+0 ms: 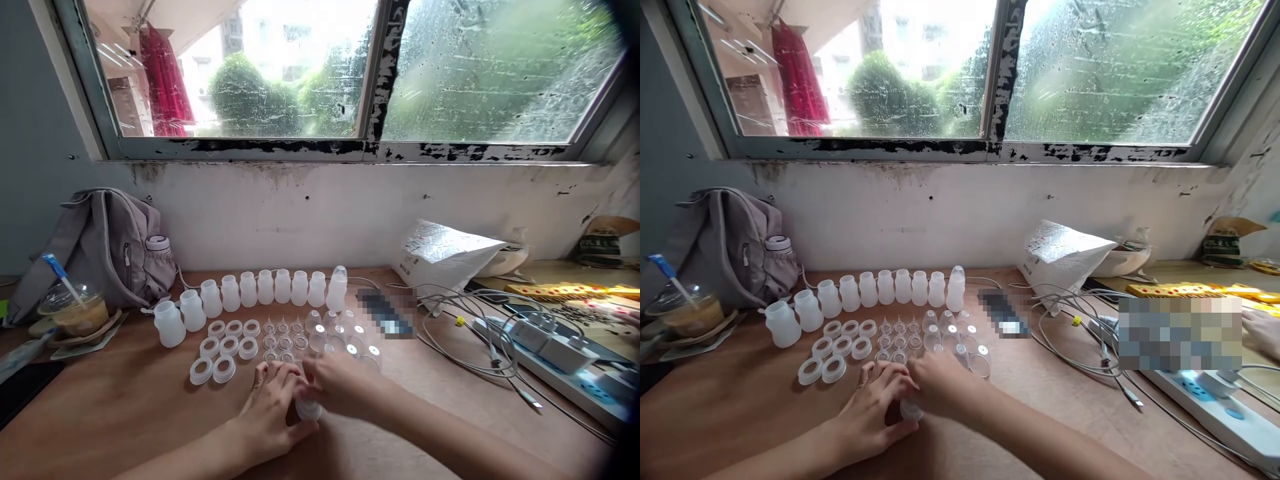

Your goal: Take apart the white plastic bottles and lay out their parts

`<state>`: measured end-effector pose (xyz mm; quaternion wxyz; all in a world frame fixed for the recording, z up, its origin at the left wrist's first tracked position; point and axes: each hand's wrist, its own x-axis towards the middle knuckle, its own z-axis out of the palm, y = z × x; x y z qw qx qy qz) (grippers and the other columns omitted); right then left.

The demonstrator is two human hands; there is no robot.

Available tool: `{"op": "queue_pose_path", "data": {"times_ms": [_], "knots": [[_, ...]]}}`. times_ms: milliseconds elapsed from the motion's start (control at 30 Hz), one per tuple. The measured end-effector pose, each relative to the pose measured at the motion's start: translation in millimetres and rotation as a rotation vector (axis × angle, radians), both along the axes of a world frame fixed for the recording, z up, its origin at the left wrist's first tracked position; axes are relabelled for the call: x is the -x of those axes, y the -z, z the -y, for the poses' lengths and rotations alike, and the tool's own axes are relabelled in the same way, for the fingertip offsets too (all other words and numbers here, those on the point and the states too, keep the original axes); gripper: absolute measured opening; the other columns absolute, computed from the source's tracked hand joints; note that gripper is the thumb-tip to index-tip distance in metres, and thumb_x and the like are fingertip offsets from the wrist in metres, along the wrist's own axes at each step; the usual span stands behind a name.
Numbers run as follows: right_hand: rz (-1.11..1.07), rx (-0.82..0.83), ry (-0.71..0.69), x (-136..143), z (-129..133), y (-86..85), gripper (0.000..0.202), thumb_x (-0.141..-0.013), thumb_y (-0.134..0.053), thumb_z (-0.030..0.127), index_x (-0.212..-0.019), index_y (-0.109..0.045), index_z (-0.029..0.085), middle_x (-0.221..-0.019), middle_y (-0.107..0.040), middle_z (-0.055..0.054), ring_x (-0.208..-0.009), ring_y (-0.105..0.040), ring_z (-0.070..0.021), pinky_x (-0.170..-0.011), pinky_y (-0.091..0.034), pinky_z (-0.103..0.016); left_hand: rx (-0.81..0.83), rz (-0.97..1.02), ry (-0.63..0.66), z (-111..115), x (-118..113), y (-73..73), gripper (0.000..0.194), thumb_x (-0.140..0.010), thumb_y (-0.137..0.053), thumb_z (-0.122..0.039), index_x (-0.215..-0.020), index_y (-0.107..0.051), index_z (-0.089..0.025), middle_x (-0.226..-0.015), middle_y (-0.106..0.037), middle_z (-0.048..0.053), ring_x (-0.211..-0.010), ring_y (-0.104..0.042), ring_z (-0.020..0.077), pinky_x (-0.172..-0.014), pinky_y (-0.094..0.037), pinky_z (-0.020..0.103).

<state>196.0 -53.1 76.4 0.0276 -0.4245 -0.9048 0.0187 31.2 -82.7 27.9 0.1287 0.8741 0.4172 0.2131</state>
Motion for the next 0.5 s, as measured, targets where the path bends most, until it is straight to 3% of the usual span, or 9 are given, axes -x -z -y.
{"op": "queue_pose_path", "data": {"times_ms": [67,167,267,367,433,500], "knots": [[0.024,-0.008,-0.053,-1,13,7.3,0.026,-0.072,-0.053,0.032,-0.091,-0.056,0.015,-0.062,-0.063,-0.005,-0.046,-0.056,-0.0164,-0.039,-0.026,-0.021,0.001,0.018,0.003,-3,-7,1.7,0.036,-0.069,-0.056,-0.041,-0.099,-0.050,-0.021,-0.099,-0.053,0.005,-0.095,-0.044,0.0235,-0.087,-0.028,0.042],[-0.048,0.010,-0.130,-5,17,16.6,0.027,-0.073,-0.050,0.024,-0.098,-0.049,0.014,-0.070,-0.064,-0.005,-0.050,-0.057,-0.0149,-0.040,-0.028,-0.021,-0.033,0.040,0.004,-11,-10,13.7,0.036,-0.065,-0.058,-0.040,-0.093,-0.050,-0.019,-0.092,-0.054,0.005,-0.089,-0.045,0.0222,-0.084,-0.030,0.038],[-0.099,0.045,-0.235,-9,11,27.6,0.018,-0.076,-0.046,0.020,-0.093,-0.046,0.015,-0.072,-0.063,-0.003,-0.050,-0.057,-0.0129,-0.037,-0.026,-0.020,-0.162,0.046,0.068,-23,-5,32.3,0.032,-0.064,-0.058,-0.040,-0.085,-0.050,-0.018,-0.086,-0.056,0.004,-0.082,-0.047,0.0212,-0.077,-0.032,0.034],[-0.127,0.022,-0.312,-13,0,45.4,0.007,-0.081,-0.043,0.023,-0.083,-0.045,0.016,-0.066,-0.060,0.000,-0.044,-0.052,-0.0094,-0.034,-0.023,-0.020,-0.250,0.048,0.122,-32,-2,47.3,0.016,-0.071,-0.052,-0.032,-0.081,-0.049,-0.019,-0.082,-0.058,0.002,-0.078,-0.048,0.0183,-0.074,-0.032,0.031],[-0.146,0.014,-0.375,-17,-7,60.3,0.012,-0.085,-0.039,0.026,-0.078,-0.044,0.017,-0.062,-0.058,0.002,-0.041,-0.048,-0.0072,-0.033,-0.021,-0.020,-0.280,0.054,0.115,-36,-2,53.5,0.007,-0.078,-0.045,-0.026,-0.077,-0.048,-0.019,-0.078,-0.060,0.001,-0.076,-0.049,0.0166,-0.074,-0.032,0.031],[-0.196,0.057,-0.423,-22,-12,75.0,0.015,-0.087,-0.036,0.026,-0.077,-0.045,0.018,-0.059,-0.055,0.003,-0.040,-0.045,-0.0061,-0.032,-0.020,-0.019,-0.352,0.078,0.106,-37,-4,57.5,0.014,-0.082,-0.039,-0.020,-0.072,-0.048,-0.020,-0.073,-0.060,0.000,-0.072,-0.050,0.0149,-0.073,-0.032,0.030]]}}
